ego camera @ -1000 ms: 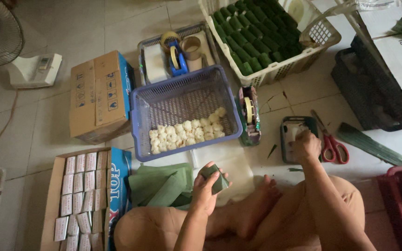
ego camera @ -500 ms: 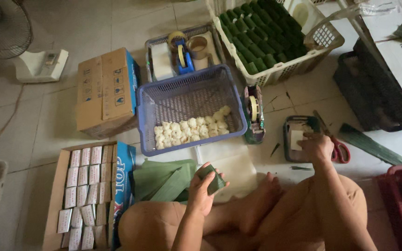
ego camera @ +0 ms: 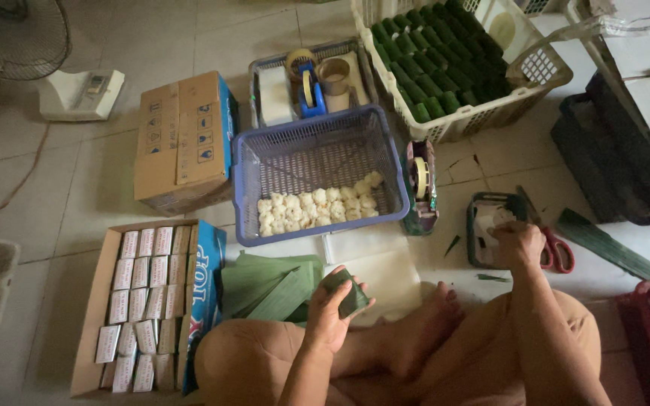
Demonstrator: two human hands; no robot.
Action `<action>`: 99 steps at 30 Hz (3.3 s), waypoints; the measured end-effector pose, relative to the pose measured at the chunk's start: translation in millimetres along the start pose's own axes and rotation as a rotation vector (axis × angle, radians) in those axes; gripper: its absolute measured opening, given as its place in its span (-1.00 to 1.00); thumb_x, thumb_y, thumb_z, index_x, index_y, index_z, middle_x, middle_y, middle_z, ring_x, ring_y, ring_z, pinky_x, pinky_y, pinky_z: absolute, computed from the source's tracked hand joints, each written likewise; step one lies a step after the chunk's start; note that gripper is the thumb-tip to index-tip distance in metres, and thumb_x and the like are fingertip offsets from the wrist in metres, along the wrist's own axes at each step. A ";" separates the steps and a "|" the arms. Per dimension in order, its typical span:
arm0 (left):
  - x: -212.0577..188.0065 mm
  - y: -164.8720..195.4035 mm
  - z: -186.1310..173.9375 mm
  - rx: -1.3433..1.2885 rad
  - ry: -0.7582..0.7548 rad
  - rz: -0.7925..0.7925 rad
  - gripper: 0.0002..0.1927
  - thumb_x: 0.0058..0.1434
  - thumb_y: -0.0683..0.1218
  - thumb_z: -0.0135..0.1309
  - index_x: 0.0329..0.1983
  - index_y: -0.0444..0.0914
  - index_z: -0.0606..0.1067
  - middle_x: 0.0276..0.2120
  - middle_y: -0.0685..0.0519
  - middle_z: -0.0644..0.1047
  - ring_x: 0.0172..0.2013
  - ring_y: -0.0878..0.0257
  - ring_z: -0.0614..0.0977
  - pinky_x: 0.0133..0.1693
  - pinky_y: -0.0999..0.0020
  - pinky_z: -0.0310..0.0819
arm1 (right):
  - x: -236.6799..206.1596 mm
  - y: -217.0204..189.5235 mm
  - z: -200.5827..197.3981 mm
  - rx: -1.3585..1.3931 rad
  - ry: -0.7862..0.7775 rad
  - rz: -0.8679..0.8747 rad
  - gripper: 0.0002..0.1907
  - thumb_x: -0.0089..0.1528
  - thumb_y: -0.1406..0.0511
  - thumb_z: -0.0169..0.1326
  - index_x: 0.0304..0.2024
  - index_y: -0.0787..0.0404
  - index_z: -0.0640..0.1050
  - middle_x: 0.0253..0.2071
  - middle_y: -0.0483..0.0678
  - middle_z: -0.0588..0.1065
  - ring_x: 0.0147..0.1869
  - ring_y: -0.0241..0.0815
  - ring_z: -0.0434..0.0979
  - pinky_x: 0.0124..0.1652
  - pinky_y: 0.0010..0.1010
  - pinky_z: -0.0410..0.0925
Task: The person sits on the floor and wraps white food portions in green leaves, folding the leaf around each portion by hand and placing the wrapped items into a blue basket. They repeatedly take portions from the basket, wrap them, and set finished wrapped pieces aside.
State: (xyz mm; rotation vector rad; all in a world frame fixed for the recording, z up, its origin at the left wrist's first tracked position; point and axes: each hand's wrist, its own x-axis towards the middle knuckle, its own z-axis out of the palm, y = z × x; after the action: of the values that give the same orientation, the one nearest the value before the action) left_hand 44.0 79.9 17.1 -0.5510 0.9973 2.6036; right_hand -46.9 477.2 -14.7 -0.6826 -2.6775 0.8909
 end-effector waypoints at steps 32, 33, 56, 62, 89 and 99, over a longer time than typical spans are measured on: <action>12.3 -9.6 18.5 0.021 0.048 -0.067 -0.52 0.17 -0.17 0.17 0.18 -0.26 0.39 -0.15 -0.04 0.55 -0.08 0.02 0.65 -0.08 -0.18 0.66 | 7.1 -2.0 26.6 -0.226 0.015 0.012 -0.74 0.11 0.18 0.23 -0.26 0.20 0.69 -0.10 0.24 0.59 0.01 0.27 0.58 -0.05 0.00 0.44; 12.9 -9.8 18.2 0.024 0.051 -0.069 -0.52 0.17 -0.17 0.17 0.18 -0.25 0.40 -0.15 -0.04 0.56 -0.08 0.02 0.65 -0.08 -0.18 0.66 | 5.9 -1.9 26.6 -0.242 -0.002 0.013 -0.76 0.15 0.18 0.21 -0.24 0.18 0.70 -0.10 0.24 0.60 0.02 0.26 0.59 -0.01 -0.02 0.45; 12.3 -11.1 21.5 0.031 0.070 -0.093 -0.54 0.16 -0.18 0.16 0.16 -0.22 0.43 -0.17 -0.04 0.57 -0.08 0.00 0.65 -0.09 -0.19 0.65 | -0.2 -0.3 34.5 -0.313 -0.123 0.051 -0.74 0.27 0.20 0.06 -0.16 0.19 0.68 -0.17 0.26 0.61 -0.04 0.30 0.63 -0.06 0.02 0.49; 8.4 -6.7 21.3 0.031 0.038 -0.096 -0.56 0.19 -0.18 0.16 0.16 -0.25 0.42 -0.15 -0.05 0.57 -0.07 0.01 0.65 -0.06 -0.19 0.66 | 5.2 5.9 23.6 -0.213 -0.150 0.058 -0.65 -0.03 0.10 0.31 -0.23 0.07 0.72 -0.17 0.09 0.64 -0.03 0.12 0.65 0.02 -0.15 0.47; -2.1 -3.3 24.3 0.017 0.039 -0.061 -0.58 0.18 -0.19 0.15 0.13 -0.27 0.44 -0.16 -0.06 0.57 -0.08 -0.01 0.66 -0.09 -0.21 0.66 | 0.0 0.3 8.0 -0.068 -0.060 -0.007 -0.71 -0.01 0.16 0.35 -0.28 0.13 0.73 -0.28 0.14 0.62 -0.14 0.11 0.66 -0.08 -0.20 0.49; -9.0 7.7 26.8 0.018 0.006 -0.046 -0.60 0.19 -0.18 0.15 0.12 -0.25 0.44 -0.15 -0.04 0.56 -0.07 0.04 0.65 -0.09 -0.17 0.66 | -5.2 -10.1 3.6 -0.077 0.230 -0.351 -0.72 -0.04 0.17 0.37 -0.49 0.26 0.67 -0.33 0.15 0.59 -0.04 0.19 0.57 -0.01 -0.10 0.44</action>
State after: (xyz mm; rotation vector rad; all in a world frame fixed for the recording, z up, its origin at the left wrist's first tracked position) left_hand 42.3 91.5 43.9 -0.5711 0.9979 2.5517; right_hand -47.2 465.7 -11.7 -0.2921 -2.5223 0.5821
